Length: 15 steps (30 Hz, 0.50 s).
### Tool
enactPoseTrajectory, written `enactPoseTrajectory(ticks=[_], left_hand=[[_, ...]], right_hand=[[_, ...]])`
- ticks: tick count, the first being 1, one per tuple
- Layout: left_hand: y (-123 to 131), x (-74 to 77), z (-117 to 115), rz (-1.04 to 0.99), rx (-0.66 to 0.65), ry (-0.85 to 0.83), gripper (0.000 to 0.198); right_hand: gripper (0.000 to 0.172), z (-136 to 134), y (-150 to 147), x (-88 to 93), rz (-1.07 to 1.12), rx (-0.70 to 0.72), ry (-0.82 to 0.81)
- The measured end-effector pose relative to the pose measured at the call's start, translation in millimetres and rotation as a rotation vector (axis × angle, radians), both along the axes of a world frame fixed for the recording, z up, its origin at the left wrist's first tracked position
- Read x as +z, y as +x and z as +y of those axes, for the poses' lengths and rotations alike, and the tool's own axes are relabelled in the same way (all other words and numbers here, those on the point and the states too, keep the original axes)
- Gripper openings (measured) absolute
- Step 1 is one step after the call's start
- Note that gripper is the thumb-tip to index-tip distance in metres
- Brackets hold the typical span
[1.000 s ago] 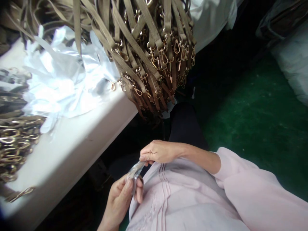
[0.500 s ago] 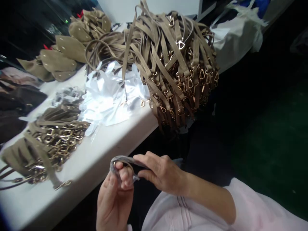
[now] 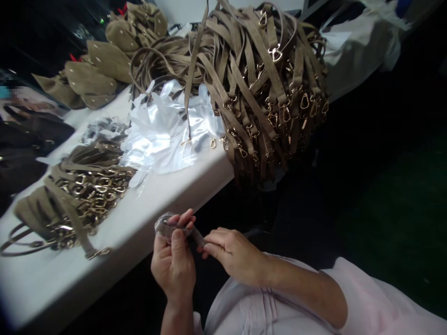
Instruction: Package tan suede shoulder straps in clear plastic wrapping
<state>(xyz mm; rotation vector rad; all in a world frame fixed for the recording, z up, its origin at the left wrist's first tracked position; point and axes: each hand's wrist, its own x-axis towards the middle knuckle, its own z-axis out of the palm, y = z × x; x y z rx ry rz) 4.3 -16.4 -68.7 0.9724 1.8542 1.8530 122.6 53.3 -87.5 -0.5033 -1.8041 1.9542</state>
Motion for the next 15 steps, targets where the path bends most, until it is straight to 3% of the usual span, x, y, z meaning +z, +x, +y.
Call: enactPoseTrajectory(ticks=[3, 5, 8, 12, 15], left_hand=[[-6, -12.5, 1, 0.408, 0.005, -0.071, 0.024], [-14, -18.1, 1, 0.644, -0.058, -0.111, 0.028], [-26, -19.2, 1, 0.790, -0.241, -0.128, 0.034], [-27, -13.9, -2, 0.692, -0.444, -0.187, 0.035], [-19, -11.8, -5, 0.591, -0.535, -0.185, 0.032]], right_hand=[[0.039, 1, 7, 0.6, 0.086, 0.145, -0.405], [0.041, 4, 14, 5.2, 0.113, 0.175, -0.527], [0.040, 13, 23, 18.3, 0.052, 0.188, -0.554], [0.037, 25, 31, 33.2, 0.004, 0.098, -0.490], [0.036, 28, 31, 29.9, -0.032, -0.063, -0.323]])
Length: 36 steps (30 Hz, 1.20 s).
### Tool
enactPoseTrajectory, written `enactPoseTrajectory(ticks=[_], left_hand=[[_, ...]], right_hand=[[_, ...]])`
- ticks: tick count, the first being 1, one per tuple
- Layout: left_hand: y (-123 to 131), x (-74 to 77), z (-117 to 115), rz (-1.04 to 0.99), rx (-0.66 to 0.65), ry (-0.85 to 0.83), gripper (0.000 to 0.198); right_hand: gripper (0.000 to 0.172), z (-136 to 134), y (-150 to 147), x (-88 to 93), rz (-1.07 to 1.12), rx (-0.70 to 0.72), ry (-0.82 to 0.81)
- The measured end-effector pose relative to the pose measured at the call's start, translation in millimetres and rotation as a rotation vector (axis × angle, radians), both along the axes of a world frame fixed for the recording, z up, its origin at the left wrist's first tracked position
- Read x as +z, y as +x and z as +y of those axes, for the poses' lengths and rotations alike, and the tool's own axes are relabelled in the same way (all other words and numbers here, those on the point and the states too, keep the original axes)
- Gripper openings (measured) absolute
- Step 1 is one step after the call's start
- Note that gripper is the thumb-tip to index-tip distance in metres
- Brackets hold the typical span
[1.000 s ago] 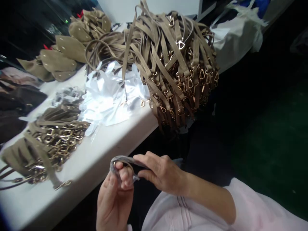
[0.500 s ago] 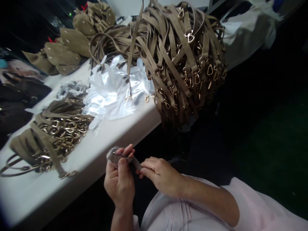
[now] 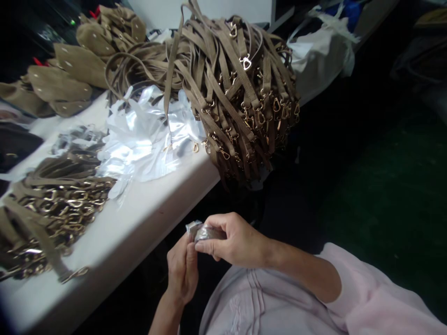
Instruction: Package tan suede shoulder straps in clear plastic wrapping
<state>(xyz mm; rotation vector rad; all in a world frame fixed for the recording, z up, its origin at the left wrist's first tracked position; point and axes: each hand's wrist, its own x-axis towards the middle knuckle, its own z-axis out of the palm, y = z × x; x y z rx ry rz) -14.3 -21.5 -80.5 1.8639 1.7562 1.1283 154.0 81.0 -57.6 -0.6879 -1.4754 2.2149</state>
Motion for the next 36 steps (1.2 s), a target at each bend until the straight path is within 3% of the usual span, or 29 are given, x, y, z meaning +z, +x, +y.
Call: enactPoseTrajectory(ticks=[7, 12, 17, 22, 27, 31, 33, 36], left_hand=[[18, -5.2, -15, -0.364, -0.107, -0.359, 0.029], [22, -14.9, -29, -0.592, -0.016, -0.482, 0.025], [20, -8.0, -30, -0.640, -0.056, -0.547, 0.027], [20, -1.3, -27, -0.732, -0.121, -0.603, 0.034], [25, 0.3, -27, -0.869, -0.019, -0.606, 0.036], [19, 7.7, -29, -0.895, -0.101, -0.620, 0.033], [17, 13.4, -29, -0.942, -0.142, -0.614, 0.035], [17, 23.1, -28, -1.073, -0.096, -0.520, 0.037]], right_hand=[[0.027, 7, -1, -29.0, -0.109, -0.147, 0.468], [0.024, 22, 4, -29.7, -0.034, -0.016, 0.647], [0.030, 38, 2, -29.3, 0.007, 0.064, 0.806], [0.040, 41, -8, -42.4, 0.114, 0.184, 0.741], [0.049, 36, -7, -51.0, 0.115, 0.225, 0.454], [0.052, 35, -5, -47.0, 0.151, 0.315, 0.236], [0.050, 35, -6, -45.0, 0.172, 0.307, 0.227], [0.047, 30, -11, -44.0, 0.200, 0.175, 0.399]])
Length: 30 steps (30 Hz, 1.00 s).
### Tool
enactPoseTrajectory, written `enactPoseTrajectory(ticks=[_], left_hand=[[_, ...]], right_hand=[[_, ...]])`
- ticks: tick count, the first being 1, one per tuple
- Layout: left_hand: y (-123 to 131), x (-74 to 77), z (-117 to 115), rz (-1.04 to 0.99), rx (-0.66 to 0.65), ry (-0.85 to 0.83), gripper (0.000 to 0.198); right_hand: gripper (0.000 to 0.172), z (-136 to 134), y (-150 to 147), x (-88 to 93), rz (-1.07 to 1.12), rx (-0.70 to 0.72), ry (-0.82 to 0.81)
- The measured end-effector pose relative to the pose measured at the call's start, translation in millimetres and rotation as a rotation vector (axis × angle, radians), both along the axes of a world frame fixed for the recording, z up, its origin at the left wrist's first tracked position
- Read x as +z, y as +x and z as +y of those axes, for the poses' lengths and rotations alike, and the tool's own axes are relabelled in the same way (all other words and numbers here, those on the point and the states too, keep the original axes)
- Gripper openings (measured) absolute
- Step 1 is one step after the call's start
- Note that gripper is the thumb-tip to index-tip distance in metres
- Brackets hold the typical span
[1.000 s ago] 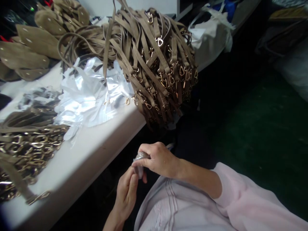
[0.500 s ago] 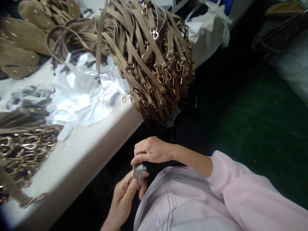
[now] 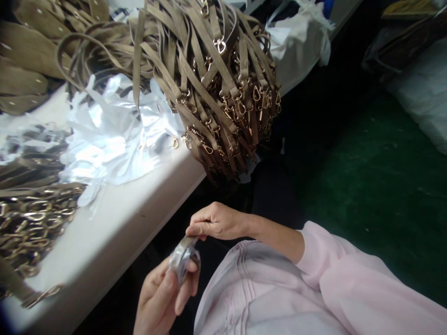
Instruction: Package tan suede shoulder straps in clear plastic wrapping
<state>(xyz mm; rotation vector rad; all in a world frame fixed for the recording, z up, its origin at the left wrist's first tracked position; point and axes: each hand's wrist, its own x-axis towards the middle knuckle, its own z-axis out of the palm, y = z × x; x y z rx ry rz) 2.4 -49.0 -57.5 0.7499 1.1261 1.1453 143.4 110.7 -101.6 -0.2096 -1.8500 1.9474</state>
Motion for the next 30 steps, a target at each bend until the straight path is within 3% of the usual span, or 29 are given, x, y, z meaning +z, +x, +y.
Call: enactPoseTrajectory(ticks=[3, 6, 9, 11, 15, 18, 20, 22, 24, 27, 30], left_hand=[[2, 9.6, 5, -0.032, 0.253, 0.071, 0.034], [1, 19.0, 13, -0.019, 0.432, 0.189, 0.026], [-2, 28.4, 22, -0.023, 0.543, 0.270, 0.024], [-5, 33.9, 28, -0.015, 0.587, 0.302, 0.026], [-4, 40.6, 39, 0.089, 0.652, 0.405, 0.026], [-1, 39.8, 49, 0.249, 0.698, 0.500, 0.023], [1, 35.0, 54, 0.367, 0.730, 0.527, 0.020], [2, 26.4, 58, 0.495, 0.745, 0.499, 0.020], [-1, 15.4, 58, 0.649, 0.696, 0.448, 0.022], [-12, -1.8, 53, 0.922, 0.534, 0.415, 0.027], [-27, -16.5, 45, 1.169, 0.361, 0.444, 0.029]], right_hand=[[0.043, -15, -5, -0.2, 0.031, -0.192, 0.108], [0.040, -34, -10, 0.4, 0.006, -0.276, -0.117], [0.041, -45, -13, 3.5, -0.003, -0.235, -0.319], [0.041, -45, -14, 6.3, 0.038, -0.264, -0.203], [0.037, -43, -20, 8.2, 0.108, -0.440, 0.197], [0.024, -46, -24, 7.5, 0.020, -0.488, 0.349], [0.023, -51, -24, 9.4, -0.017, -0.432, 0.393], [0.021, -54, -21, 14.7, -0.048, -0.322, 0.327], [0.019, -56, -15, 22.7, -0.096, -0.162, 0.151], [0.013, -53, -4, 35.5, -0.128, -0.001, -0.168], [0.011, -44, 5, 44.5, -0.100, 0.039, -0.441]])
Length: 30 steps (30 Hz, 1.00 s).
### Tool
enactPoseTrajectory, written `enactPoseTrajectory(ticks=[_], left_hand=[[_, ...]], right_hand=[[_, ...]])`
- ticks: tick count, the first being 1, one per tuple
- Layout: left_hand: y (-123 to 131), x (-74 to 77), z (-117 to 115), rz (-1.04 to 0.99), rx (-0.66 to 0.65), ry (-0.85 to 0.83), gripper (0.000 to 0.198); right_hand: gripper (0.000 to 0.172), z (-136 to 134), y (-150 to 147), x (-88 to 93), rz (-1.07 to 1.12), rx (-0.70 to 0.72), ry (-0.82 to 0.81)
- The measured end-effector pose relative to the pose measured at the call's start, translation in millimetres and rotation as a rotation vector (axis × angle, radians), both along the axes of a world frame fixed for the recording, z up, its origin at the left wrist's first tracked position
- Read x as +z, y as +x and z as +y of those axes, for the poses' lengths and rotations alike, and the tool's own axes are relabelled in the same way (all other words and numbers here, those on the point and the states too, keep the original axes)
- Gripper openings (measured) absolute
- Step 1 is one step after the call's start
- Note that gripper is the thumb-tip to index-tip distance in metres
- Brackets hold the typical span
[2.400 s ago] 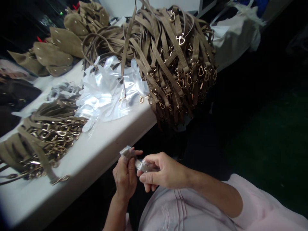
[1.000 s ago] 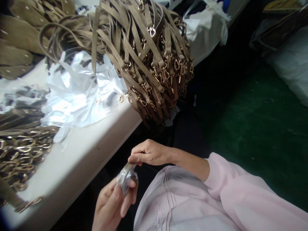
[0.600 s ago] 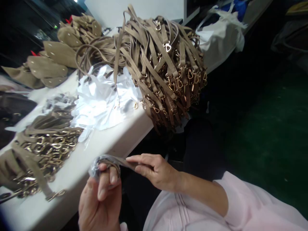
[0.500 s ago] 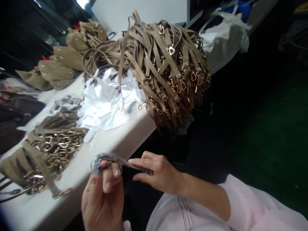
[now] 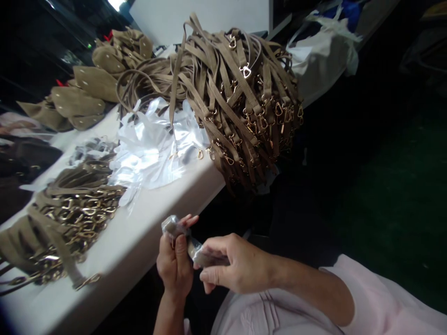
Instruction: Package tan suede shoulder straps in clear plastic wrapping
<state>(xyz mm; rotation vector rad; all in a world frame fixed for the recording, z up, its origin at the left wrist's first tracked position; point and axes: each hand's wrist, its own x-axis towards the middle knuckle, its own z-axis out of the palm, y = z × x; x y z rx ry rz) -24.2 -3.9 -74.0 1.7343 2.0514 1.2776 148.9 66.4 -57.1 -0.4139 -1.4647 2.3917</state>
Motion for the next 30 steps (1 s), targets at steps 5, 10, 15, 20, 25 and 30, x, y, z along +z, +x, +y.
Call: enactPoseTrajectory(ticks=[5, 10, 15, 20, 25, 30], left_hand=[[-9, -15.4, -15, 0.147, -0.120, -0.047, 0.026], [7, -11.4, -29, 0.006, -0.199, -0.155, 0.030], [20, -2.1, -37, -0.254, -0.285, -0.271, 0.034], [18, 4.2, -42, -0.457, -0.357, -0.403, 0.031], [21, 13.2, -47, -0.742, -0.314, -0.504, 0.038], [29, 24.0, -40, -1.119, -0.271, -0.310, 0.044]], right_hand=[[0.022, 15, 7, 4.9, -0.045, -0.151, 0.019], [0.023, 26, 0, -6.9, -0.145, -0.360, 0.369], [0.020, 41, -4, -17.5, -0.113, -0.393, 0.651], [0.018, 56, 0, -20.3, -0.022, -0.226, 0.744], [0.031, 57, -6, -37.2, 0.044, -0.132, 0.740], [0.037, 28, -16, -47.2, 0.048, -0.282, 0.718]])
